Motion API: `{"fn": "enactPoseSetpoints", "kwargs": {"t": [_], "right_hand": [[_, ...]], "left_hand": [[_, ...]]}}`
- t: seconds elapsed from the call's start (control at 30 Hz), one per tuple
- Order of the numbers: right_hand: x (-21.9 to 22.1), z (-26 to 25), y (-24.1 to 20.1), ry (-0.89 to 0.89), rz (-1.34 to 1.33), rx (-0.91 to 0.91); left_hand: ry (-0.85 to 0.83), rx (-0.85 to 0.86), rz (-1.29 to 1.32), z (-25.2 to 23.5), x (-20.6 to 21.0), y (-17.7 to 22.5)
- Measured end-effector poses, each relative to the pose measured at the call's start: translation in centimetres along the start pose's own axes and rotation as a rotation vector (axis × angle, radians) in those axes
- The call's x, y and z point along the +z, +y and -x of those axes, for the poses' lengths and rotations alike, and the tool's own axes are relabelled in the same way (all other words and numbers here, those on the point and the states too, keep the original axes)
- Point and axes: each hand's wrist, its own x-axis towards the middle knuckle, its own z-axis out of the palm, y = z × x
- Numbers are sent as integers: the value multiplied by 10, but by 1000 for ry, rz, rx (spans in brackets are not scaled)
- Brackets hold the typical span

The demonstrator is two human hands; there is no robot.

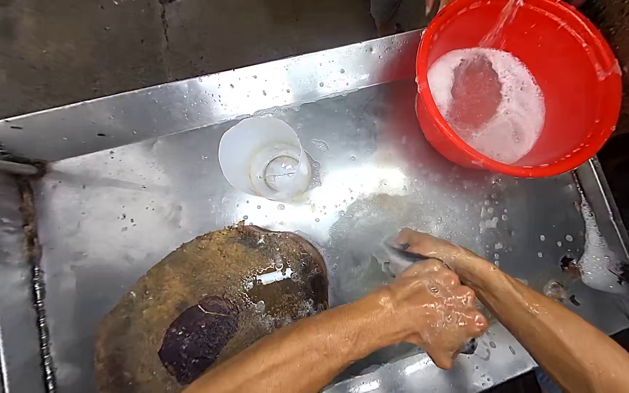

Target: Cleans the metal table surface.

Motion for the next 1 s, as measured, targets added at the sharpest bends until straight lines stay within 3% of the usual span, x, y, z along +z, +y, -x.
{"fn": "enactPoseSetpoints", "kwargs": {"t": [0.07,0.13,0.2,0.23,0.33,0.43,0.53,0.6,0.73,0.83,0.9,1.0], "right_hand": [[2,-17,-14,-165,199,-21],[7,-23,-24,-222,267,-34],[7,-27,-22,-213,226,-77],[4,-28,-17,-178,157,-109],[2,-11,10,13,-296,-215],[6,11,10,159,-889,-286],[-5,18,2,298,-1112,-392],[-6,22,-1,371,-1114,-325],[11,18,-7,534,-1223,-64],[14,10,6,890,-1240,-41],[13,10,20,1023,-1130,-35],[-8,39,48,942,-955,-65]], "left_hand": [[-172,-8,21,1,-4,5],[-343,-19,39,-4,-11,8],[-382,-10,20,-5,-10,4],[-316,2,10,-1,-7,-1],[188,9,133,16,-5,-21],[805,-90,650,29,-10,-43],[1088,-254,936,45,0,-69],[1060,-314,1065,51,17,-80],[804,-313,1102,32,26,-78],[700,-340,1106,18,29,-71],[747,-416,1140,11,37,-67],[851,-407,1282,16,51,-66]]}}
